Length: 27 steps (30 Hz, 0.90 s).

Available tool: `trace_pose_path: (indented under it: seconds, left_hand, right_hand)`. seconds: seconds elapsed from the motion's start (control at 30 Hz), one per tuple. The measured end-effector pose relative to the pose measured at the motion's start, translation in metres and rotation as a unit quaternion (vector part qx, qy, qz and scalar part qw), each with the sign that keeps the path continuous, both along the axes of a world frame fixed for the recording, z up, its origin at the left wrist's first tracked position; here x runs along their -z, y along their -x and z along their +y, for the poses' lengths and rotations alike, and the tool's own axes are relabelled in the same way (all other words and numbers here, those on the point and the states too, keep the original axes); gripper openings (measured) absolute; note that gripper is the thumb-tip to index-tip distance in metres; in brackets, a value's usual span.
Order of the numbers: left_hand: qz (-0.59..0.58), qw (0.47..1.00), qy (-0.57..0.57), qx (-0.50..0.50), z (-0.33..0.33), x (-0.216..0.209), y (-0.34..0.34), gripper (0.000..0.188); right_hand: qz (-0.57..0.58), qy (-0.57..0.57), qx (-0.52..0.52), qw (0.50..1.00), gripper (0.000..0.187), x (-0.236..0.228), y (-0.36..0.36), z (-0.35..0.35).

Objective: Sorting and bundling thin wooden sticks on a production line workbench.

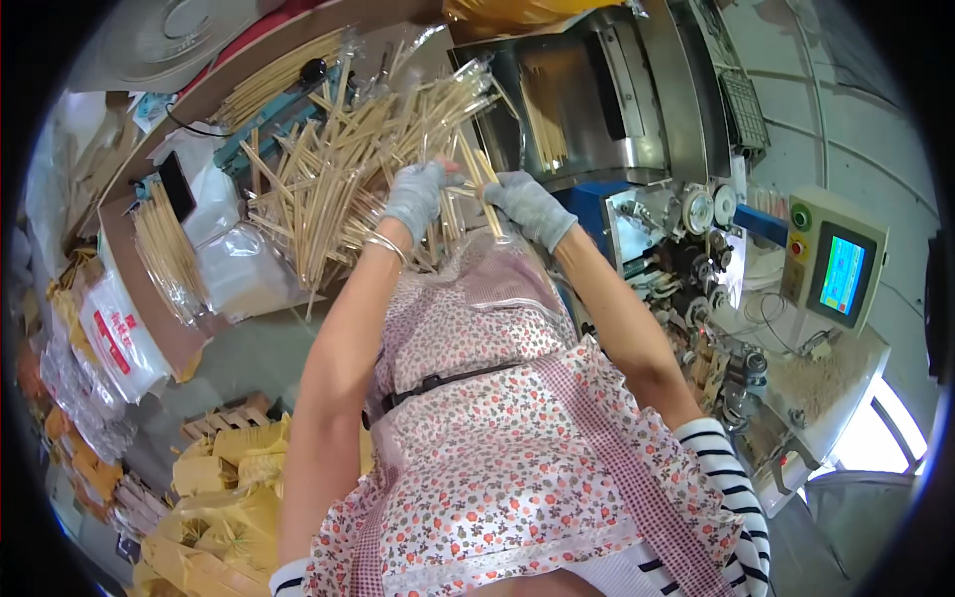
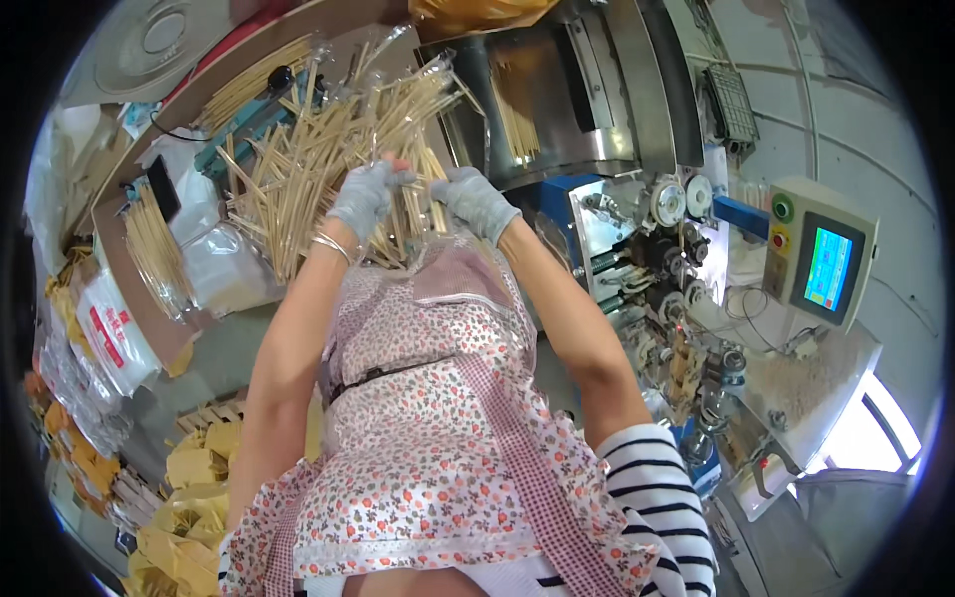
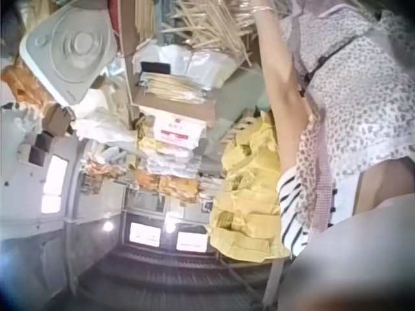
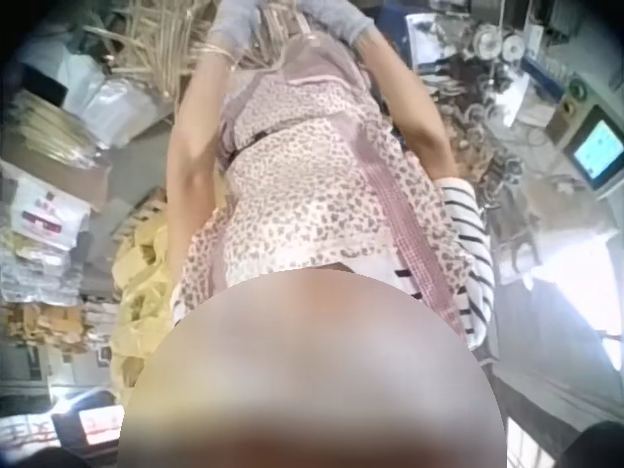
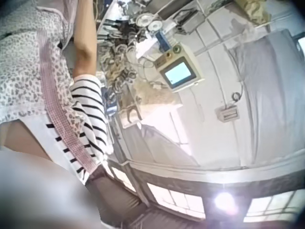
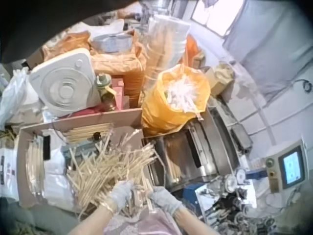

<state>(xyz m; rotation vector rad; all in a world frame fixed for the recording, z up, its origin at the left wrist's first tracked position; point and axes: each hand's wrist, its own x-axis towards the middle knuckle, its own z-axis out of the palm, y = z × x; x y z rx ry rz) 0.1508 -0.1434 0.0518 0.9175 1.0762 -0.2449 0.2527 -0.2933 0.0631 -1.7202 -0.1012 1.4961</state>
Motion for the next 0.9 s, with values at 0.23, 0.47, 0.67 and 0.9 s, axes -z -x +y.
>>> trace_pose_path:
  seconds: [0.23,0.47,0.67,0.9]
  left_hand:
    - [0.141,0.879,-0.453,0.040,0.050,0.076,0.112,0.027]
    - [0.213,0.781,-0.550,0.205,0.080,0.108,0.211,0.043]
    - [0.239,0.774,-0.553,0.198,0.084,0.120,0.166,0.050]
    - [0.074,0.766,-0.610,0.190,0.132,0.115,0.119,0.038]
  right_hand:
    - [-0.314,0.102,-0.106,0.938,0.027,0.088,0.008,-0.016]
    - [-0.499,0.092,-0.200,0.838,0.038,0.079,0.034,-0.005]
    - [-0.428,-0.040,-0.219,0.876,0.027,0.034,0.058,-0.013]
    - [-0.420,-0.055,-0.150,0.893,0.021,0.011,0.065,-0.005]
